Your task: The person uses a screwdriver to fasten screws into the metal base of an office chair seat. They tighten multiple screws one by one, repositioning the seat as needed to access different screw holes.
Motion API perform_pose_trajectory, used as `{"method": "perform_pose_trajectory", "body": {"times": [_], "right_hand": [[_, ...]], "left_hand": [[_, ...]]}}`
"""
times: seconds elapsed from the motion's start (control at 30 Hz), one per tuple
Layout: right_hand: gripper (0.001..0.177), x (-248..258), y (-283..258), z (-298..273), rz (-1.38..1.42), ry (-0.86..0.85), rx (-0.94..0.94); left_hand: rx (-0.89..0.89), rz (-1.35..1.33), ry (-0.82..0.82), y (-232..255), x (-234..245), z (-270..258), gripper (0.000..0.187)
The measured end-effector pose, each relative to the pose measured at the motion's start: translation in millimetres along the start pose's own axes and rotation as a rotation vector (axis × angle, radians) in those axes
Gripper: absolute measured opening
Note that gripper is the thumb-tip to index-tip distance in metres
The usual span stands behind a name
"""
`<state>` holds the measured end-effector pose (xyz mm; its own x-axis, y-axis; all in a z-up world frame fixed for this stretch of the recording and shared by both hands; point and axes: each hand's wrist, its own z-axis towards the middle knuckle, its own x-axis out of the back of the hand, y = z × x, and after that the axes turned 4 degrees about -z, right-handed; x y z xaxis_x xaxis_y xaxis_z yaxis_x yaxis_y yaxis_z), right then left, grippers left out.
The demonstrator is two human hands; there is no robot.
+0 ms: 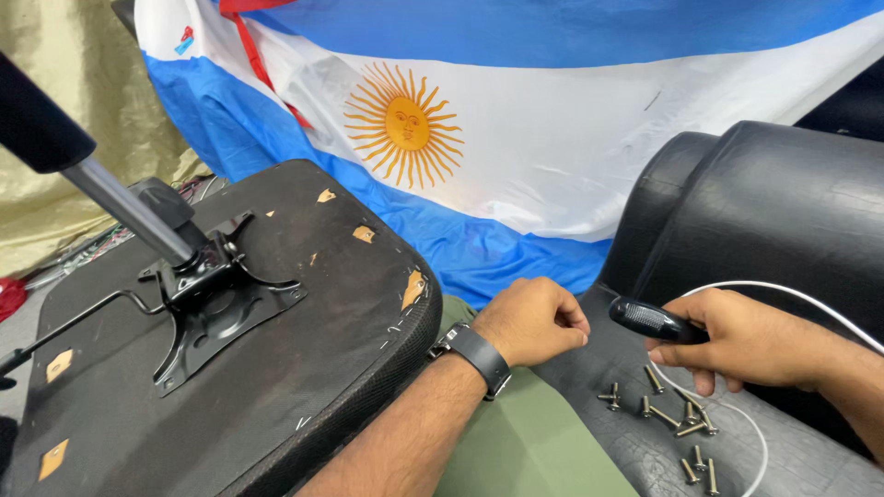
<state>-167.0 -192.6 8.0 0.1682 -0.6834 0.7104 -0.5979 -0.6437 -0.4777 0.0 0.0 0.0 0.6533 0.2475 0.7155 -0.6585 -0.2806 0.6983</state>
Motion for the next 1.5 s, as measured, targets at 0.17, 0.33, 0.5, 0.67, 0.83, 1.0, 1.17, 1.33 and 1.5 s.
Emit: {"method": "perform_pose_trajectory", "body": {"times": [0.17, 0.33, 0.5, 0.67, 0.83, 1.0, 1.17, 1.33, 1.5], "right_hand": [[0.019, -6, 14, -9, 0.197, 0.126, -0.073], [0.016, -20, 28, 4, 0.114, 0.111, -0.163], [0.019, -31, 42, 10, 0.134, 0.094, -0.205], [0.018, -39, 37, 14, 0.099, 0.052, -0.158], [0.017, -49, 30, 21, 0.058, 0.030, -0.085], [0.017, -56, 31, 32, 0.017, 0.035, -0.045], [0.019, -58, 29, 33, 0.064, 0.025, -0.076], [0.018, -58, 21, 36, 0.029, 0.037, -0.040], [0.017, -55, 25, 38, 0.012, 0.080, 0.007]], "left_hand": [[-0.006, 0.091, -0.119, -4, -32, 32, 0.025], [-0.013, 0.164, -0.235, -5, -70, 52, 0.031], [0.044, 0.203, -0.335, -12, -80, 57, 0.050], [0.144, 0.208, -0.399, -16, -74, 48, 0.049], [0.186, 0.202, -0.483, -11, -66, 37, 0.052], [0.258, 0.228, -0.475, -3, -67, 36, 0.044], [0.188, 0.235, -0.466, -9, -69, 39, 0.033], [0.185, 0.226, -0.432, -17, -71, 40, 0.024], [0.163, 0.188, -0.434, -17, -71, 43, 0.023]]}}
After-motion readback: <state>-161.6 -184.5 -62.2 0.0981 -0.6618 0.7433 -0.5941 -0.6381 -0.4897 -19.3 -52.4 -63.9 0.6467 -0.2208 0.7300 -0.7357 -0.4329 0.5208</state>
